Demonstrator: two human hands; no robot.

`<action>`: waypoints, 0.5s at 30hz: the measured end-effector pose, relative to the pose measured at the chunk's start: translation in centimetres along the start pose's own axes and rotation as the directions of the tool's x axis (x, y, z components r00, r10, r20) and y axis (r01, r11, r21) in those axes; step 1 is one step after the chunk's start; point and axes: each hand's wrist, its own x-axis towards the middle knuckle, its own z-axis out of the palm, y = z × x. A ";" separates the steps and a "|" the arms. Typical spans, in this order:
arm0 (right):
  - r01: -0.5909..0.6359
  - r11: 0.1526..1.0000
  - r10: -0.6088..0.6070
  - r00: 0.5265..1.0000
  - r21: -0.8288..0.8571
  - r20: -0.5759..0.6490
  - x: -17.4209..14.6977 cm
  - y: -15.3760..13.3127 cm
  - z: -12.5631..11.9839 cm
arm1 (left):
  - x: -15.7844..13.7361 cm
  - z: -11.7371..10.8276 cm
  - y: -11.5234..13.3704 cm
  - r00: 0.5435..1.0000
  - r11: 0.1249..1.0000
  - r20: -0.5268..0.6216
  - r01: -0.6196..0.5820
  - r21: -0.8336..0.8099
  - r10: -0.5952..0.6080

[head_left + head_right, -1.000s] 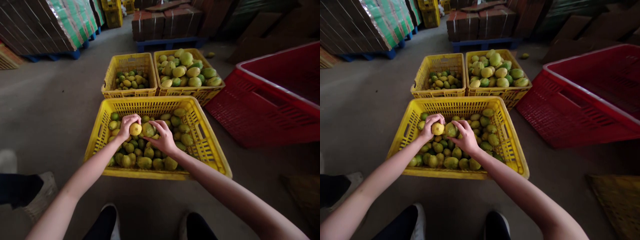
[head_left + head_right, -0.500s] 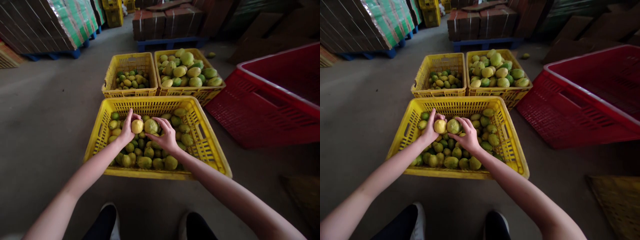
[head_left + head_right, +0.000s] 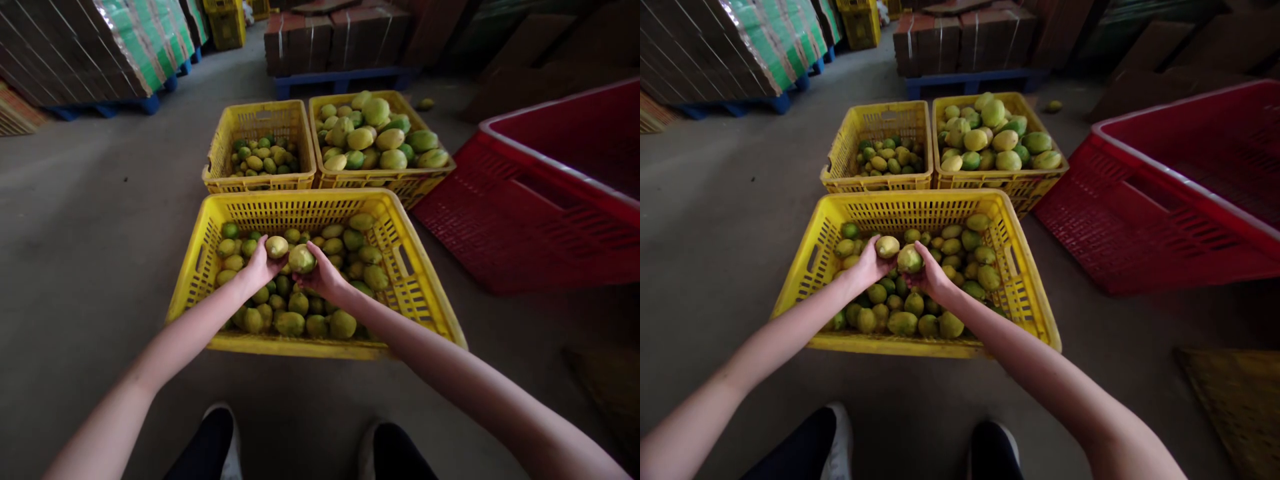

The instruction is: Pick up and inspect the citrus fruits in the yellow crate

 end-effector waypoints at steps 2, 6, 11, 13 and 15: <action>-0.045 0.999 0.045 0.999 0.002 0.019 -0.1 -0.3 -0.1 | 0.1 -0.2 -0.1 0.999 0.999 0.037 0.033 0.022 -0.034; -0.074 0.997 0.074 0.997 -0.005 0.031 0.0 -0.7 -0.3 | 0.3 -0.4 -0.2 0.985 0.993 0.138 0.096 0.071 -0.105; 0.075 0.995 -0.078 0.996 -0.069 -0.043 0.1 -0.7 -0.4 | 0.0 0.0 0.1 0.973 0.998 0.231 -0.024 0.059 0.010; 0.239 0.956 -0.255 0.964 -0.172 -0.078 0.1 -0.6 -0.6 | -0.2 0.1 0.3 0.954 0.990 0.279 -0.132 0.044 0.115; 0.394 0.851 -0.447 0.891 -0.346 -0.085 0.2 -0.4 -0.9 | -0.3 0.1 0.5 0.939 0.981 0.302 -0.188 0.041 0.167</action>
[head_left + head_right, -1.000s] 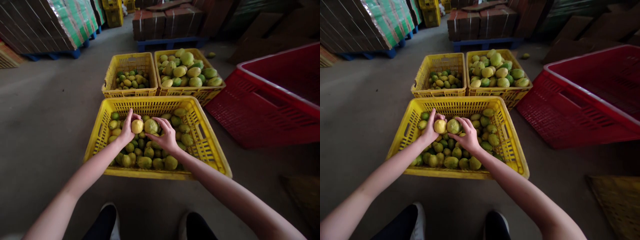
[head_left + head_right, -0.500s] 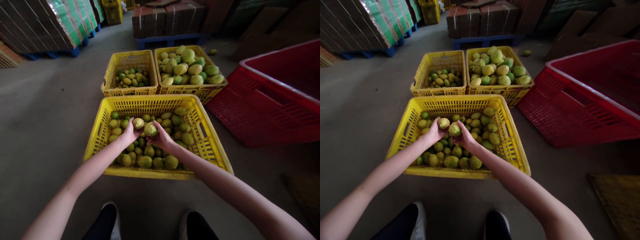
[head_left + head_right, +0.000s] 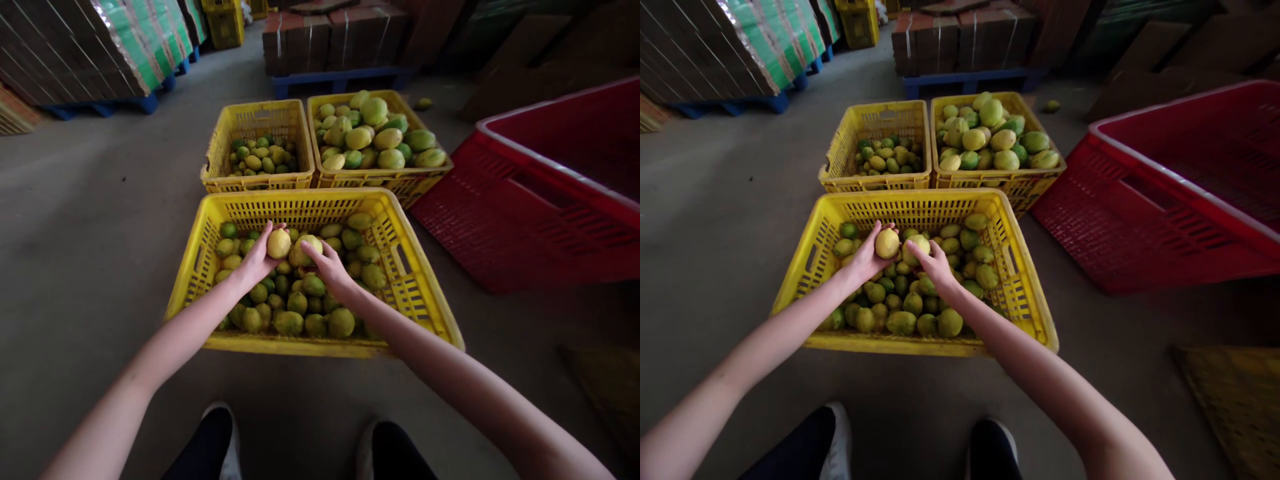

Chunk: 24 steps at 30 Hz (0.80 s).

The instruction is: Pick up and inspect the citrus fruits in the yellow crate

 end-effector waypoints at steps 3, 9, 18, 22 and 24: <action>0.261 0.931 -0.277 0.961 -0.255 -0.025 0.1 0.5 -0.4 | -0.1 -0.1 0.0 0.999 1.000 -0.005 -0.031 -0.001 0.031; 0.441 0.831 -0.466 0.885 -0.339 0.007 0.5 0.8 -0.9 | -0.4 0.0 -0.2 0.993 0.993 0.000 -0.115 0.000 0.115; 0.046 0.991 -0.049 0.999 0.127 0.020 -0.1 -0.2 -0.2 | -0.9 0.3 -0.2 1.000 0.998 -0.003 -0.024 -0.065 0.024; -0.058 0.937 0.005 0.988 0.344 0.154 -0.1 -0.8 0.0 | -0.5 0.2 -0.1 0.998 0.999 -0.059 0.010 -0.031 -0.012; -0.128 0.896 0.041 0.977 0.425 0.208 -0.1 -1.3 0.0 | -0.3 0.0 0.0 0.998 1.000 -0.065 0.008 -0.025 -0.010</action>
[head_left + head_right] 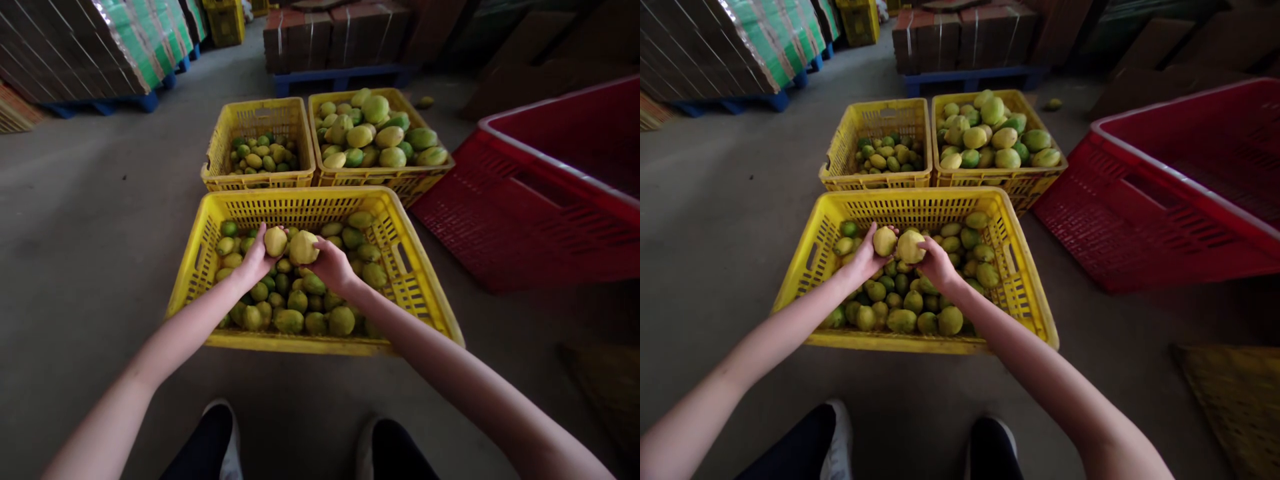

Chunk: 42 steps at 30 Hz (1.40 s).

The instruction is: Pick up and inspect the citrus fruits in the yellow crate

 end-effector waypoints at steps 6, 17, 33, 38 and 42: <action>-0.164 0.973 0.167 0.986 0.163 -0.008 0.2 -0.8 0.1 | 0.1 -0.1 0.2 0.996 0.999 -0.091 0.005 -0.052 -0.010; -0.262 0.949 0.293 0.937 0.177 -0.187 0.5 -0.2 0.0 | -0.5 0.3 0.0 0.987 0.988 -0.069 0.148 0.037 -0.145; -0.278 0.948 0.292 0.953 0.155 -0.077 0.6 -0.7 -0.5 | 0.0 0.0 -0.2 0.984 0.986 -0.082 0.164 0.041 -0.160; -0.170 0.960 0.205 0.968 0.221 -0.145 0.9 -0.6 -1.0 | 0.6 -0.6 -0.6 0.986 0.982 -0.046 0.163 0.090 -0.160; -0.226 0.957 0.252 0.958 0.180 -0.136 1.2 -0.1 -1.4 | 0.7 -0.6 -0.4 0.987 0.987 -0.081 0.144 0.068 -0.138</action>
